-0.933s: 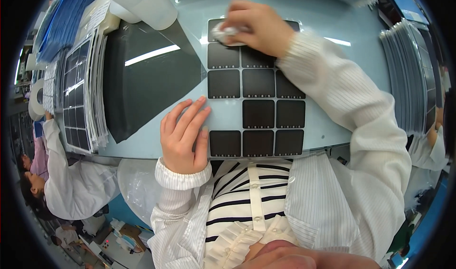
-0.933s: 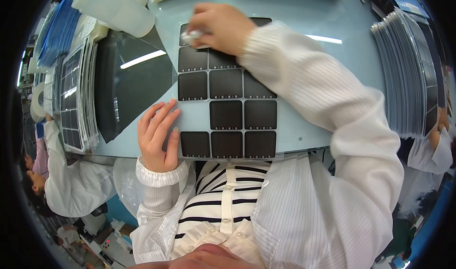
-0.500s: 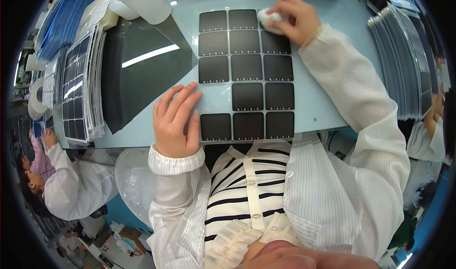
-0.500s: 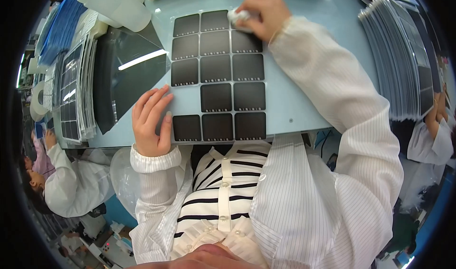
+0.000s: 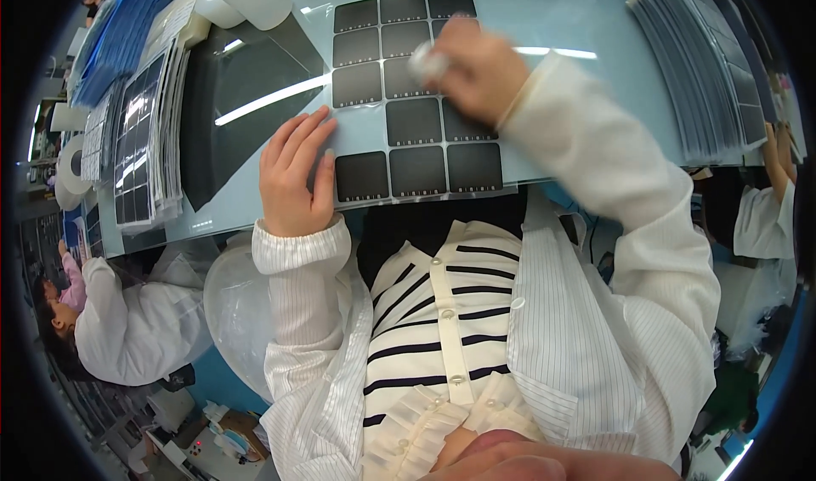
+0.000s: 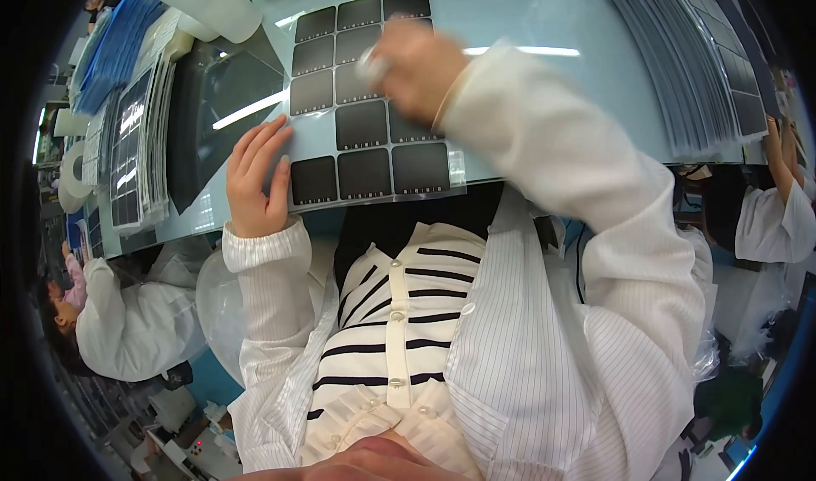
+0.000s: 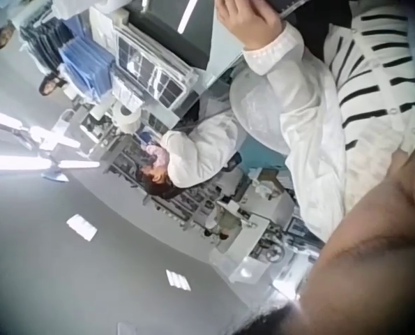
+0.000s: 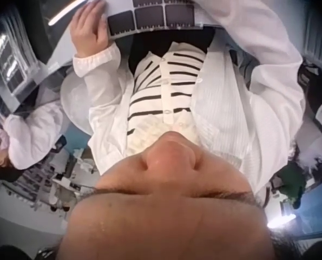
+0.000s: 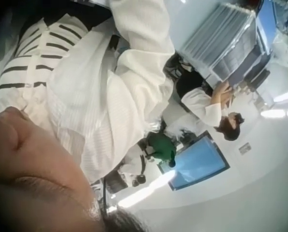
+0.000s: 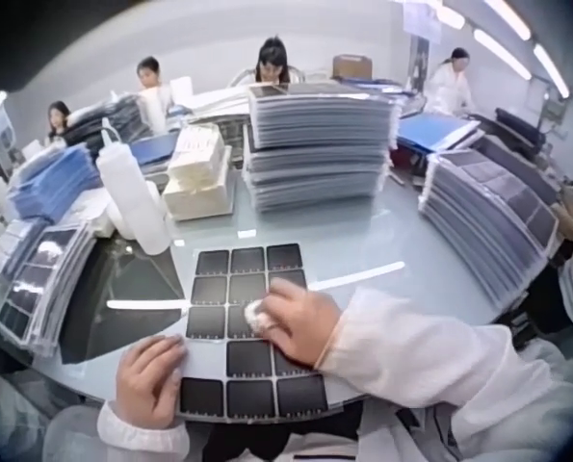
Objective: Cleaning and inspecting semiconductor wafers at an industrial workbench using solvent and wipes.
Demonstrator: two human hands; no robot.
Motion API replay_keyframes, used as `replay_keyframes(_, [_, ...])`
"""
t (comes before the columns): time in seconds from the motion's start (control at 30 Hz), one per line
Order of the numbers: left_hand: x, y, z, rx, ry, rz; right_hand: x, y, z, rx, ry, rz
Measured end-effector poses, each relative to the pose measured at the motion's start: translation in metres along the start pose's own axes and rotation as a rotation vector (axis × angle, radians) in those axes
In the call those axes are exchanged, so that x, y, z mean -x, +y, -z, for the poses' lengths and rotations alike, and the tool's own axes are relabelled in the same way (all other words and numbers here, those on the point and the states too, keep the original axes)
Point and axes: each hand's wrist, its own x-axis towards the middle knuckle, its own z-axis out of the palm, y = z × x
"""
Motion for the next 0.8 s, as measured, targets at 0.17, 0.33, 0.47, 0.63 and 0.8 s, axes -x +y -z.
replay_keyframes(0.17, [0.009, -0.004, 0.002, 0.007, 0.019, 0.008, 0.023, -0.052, -0.004, -0.205, -0.191, 0.086])
replay_keyframes(0.33, [0.003, -0.002, -0.001, 0.025, 0.033, -0.018, 0.011, 0.016, 0.022, 0.059, 0.061, -0.131])
replay_keyframes(0.47, [0.012, -0.008, -0.001, 0.062, 0.028, 0.015, 0.034, -0.071, -0.009, -0.147, -0.137, 0.088])
replay_keyframes(0.63, [0.01, -0.006, 0.002, 0.252, 0.058, 0.087, 0.018, 0.005, 0.023, 0.063, 0.022, -0.06])
replay_keyframes(0.8, [0.015, -0.017, 0.003, 0.556, 0.139, 0.321, 0.048, -0.059, 0.008, -0.125, -0.082, 0.061])
